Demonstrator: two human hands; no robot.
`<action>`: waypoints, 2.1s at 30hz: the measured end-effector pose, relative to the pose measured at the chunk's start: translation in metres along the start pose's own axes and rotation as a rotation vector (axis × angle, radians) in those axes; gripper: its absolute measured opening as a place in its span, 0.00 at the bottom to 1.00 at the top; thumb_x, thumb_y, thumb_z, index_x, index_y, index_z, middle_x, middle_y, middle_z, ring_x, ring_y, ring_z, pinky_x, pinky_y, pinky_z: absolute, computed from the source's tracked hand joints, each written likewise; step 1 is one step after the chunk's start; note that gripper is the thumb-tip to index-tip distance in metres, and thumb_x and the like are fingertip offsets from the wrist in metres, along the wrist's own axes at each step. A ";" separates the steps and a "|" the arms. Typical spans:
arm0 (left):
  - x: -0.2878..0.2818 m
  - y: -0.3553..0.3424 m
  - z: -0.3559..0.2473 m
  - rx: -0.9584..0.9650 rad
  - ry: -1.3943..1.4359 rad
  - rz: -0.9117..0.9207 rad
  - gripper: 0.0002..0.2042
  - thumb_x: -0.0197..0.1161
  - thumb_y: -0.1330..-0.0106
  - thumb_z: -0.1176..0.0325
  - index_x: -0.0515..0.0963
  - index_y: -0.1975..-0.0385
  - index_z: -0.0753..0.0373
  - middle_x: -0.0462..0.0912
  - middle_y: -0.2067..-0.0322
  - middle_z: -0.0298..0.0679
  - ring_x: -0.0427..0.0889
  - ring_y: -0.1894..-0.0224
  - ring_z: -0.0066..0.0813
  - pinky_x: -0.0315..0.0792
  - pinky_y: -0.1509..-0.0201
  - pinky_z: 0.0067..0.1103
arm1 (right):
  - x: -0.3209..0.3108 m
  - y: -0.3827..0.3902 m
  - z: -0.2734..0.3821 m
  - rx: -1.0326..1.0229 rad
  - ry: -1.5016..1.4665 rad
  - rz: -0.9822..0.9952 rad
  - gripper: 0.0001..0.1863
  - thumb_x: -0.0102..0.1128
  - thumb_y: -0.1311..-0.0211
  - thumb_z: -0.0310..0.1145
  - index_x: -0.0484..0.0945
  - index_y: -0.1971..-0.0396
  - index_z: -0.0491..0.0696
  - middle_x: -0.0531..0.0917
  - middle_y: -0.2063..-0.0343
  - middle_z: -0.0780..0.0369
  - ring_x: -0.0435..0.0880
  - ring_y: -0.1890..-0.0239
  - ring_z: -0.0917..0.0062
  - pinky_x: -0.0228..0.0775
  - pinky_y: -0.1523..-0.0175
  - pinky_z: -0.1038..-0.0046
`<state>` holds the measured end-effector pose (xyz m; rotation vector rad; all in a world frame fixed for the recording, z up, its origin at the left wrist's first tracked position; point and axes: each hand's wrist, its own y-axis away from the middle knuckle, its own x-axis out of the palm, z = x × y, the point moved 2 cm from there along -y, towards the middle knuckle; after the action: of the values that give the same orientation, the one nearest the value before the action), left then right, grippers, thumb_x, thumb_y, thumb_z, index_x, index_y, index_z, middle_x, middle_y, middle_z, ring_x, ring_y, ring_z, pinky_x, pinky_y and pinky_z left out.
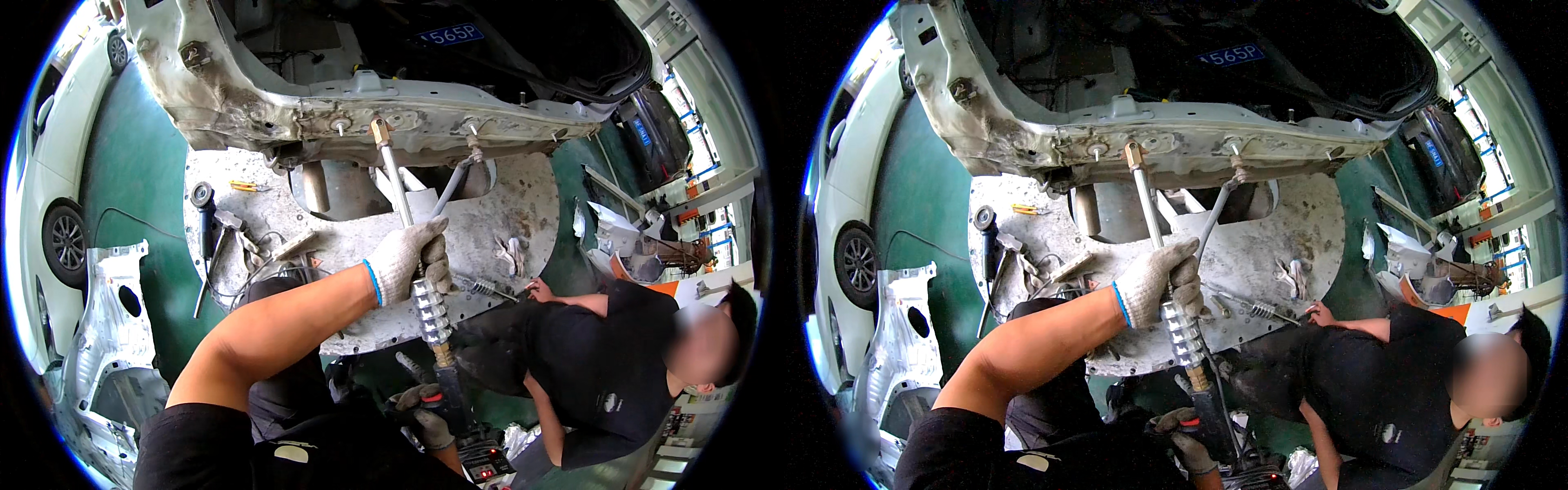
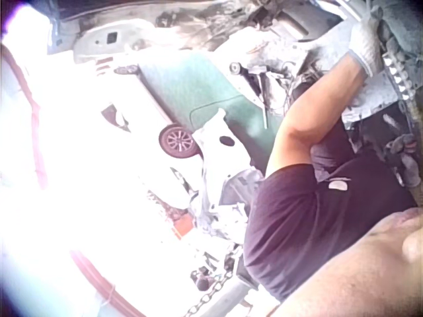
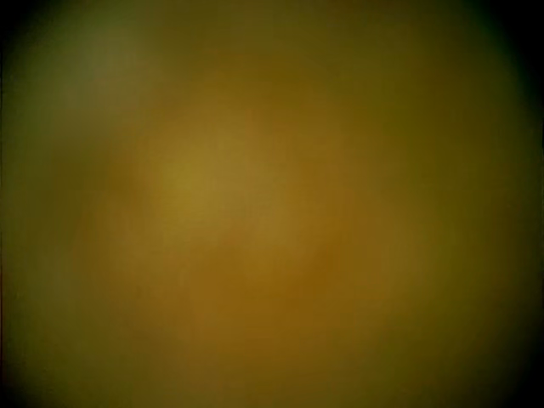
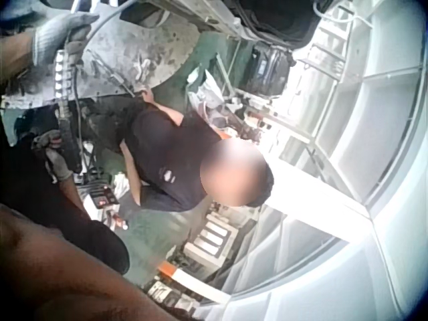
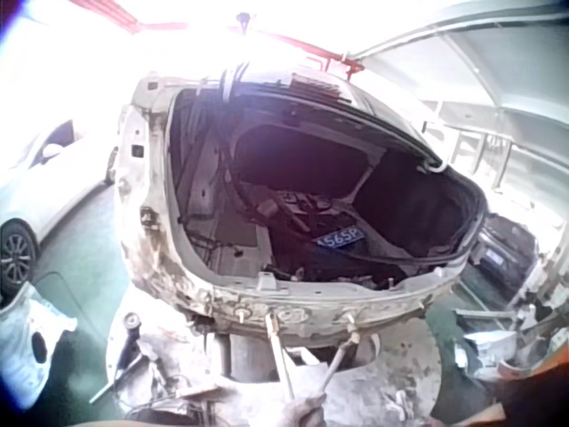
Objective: The person uses an angle grinder to cut and smooth the front frame of a white car, then switches to a spot welder to apply welds to the same area. The person handles the tools with both hands while working on the vehicle's front end.
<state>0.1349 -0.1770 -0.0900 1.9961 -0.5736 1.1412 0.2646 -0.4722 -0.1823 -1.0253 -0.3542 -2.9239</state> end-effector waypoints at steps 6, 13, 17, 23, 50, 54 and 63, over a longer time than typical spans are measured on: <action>-0.004 -0.004 0.000 -0.034 -0.018 0.037 0.27 0.51 0.17 0.48 0.65 0.83 0.54 0.67 0.88 0.37 0.70 0.85 0.38 0.72 0.70 0.38 | -0.010 0.007 -0.007 0.020 -0.002 -0.032 0.18 0.73 0.38 0.33 0.75 0.52 0.51 0.82 0.58 0.58 0.84 0.54 0.65 0.74 0.35 0.47; -0.006 -0.004 0.001 -0.044 -0.037 0.053 0.28 0.50 0.17 0.48 0.65 0.83 0.54 0.67 0.88 0.37 0.70 0.84 0.39 0.76 0.66 0.40 | -0.008 0.012 -0.009 0.046 0.079 -0.060 0.19 0.68 0.39 0.32 0.73 0.51 0.49 0.82 0.59 0.58 0.83 0.52 0.66 0.74 0.34 0.49; -0.008 -0.004 0.001 -0.058 -0.039 0.091 0.28 0.48 0.17 0.47 0.65 0.83 0.55 0.67 0.88 0.37 0.71 0.84 0.40 0.79 0.63 0.43 | -0.002 0.009 -0.004 0.046 0.192 -0.065 0.15 0.63 0.38 0.29 0.75 0.52 0.48 0.81 0.60 0.58 0.83 0.52 0.67 0.75 0.33 0.52; -0.010 -0.001 -0.001 -0.078 -0.011 0.158 0.28 0.47 0.17 0.48 0.65 0.84 0.55 0.67 0.89 0.38 0.72 0.85 0.43 0.79 0.62 0.45 | -0.025 0.015 -0.021 0.071 0.273 -0.076 0.15 0.71 0.39 0.30 0.78 0.54 0.47 0.83 0.58 0.60 0.83 0.53 0.71 0.75 0.35 0.58; -0.020 0.004 -0.001 -0.071 -0.011 0.216 0.27 0.51 0.18 0.49 0.68 0.84 0.54 0.69 0.88 0.39 0.75 0.81 0.44 0.78 0.63 0.41 | -0.010 0.014 -0.009 0.022 0.278 -0.110 0.17 0.73 0.41 0.28 0.80 0.53 0.46 0.86 0.59 0.59 0.86 0.54 0.70 0.78 0.40 0.61; -0.020 0.009 0.001 -0.054 -0.036 0.105 0.22 0.56 0.20 0.51 0.69 0.80 0.53 0.69 0.88 0.37 0.76 0.81 0.40 0.80 0.63 0.41 | -0.011 0.014 -0.010 0.018 0.309 -0.115 0.17 0.73 0.41 0.28 0.80 0.53 0.46 0.86 0.59 0.59 0.86 0.54 0.70 0.78 0.41 0.61; -0.016 -0.010 -0.055 0.282 -0.298 -0.181 0.19 0.64 0.24 0.55 0.70 0.77 0.55 0.63 0.86 0.31 0.73 0.85 0.34 0.80 0.69 0.35 | -0.011 0.015 -0.015 0.009 0.400 -0.122 0.18 0.74 0.41 0.28 0.81 0.52 0.45 0.87 0.59 0.58 0.87 0.55 0.69 0.79 0.43 0.62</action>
<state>0.1046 -0.1275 -0.0897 2.4307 -0.3833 0.8572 0.2655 -0.4911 -0.1975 -0.4092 -0.4238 -3.1301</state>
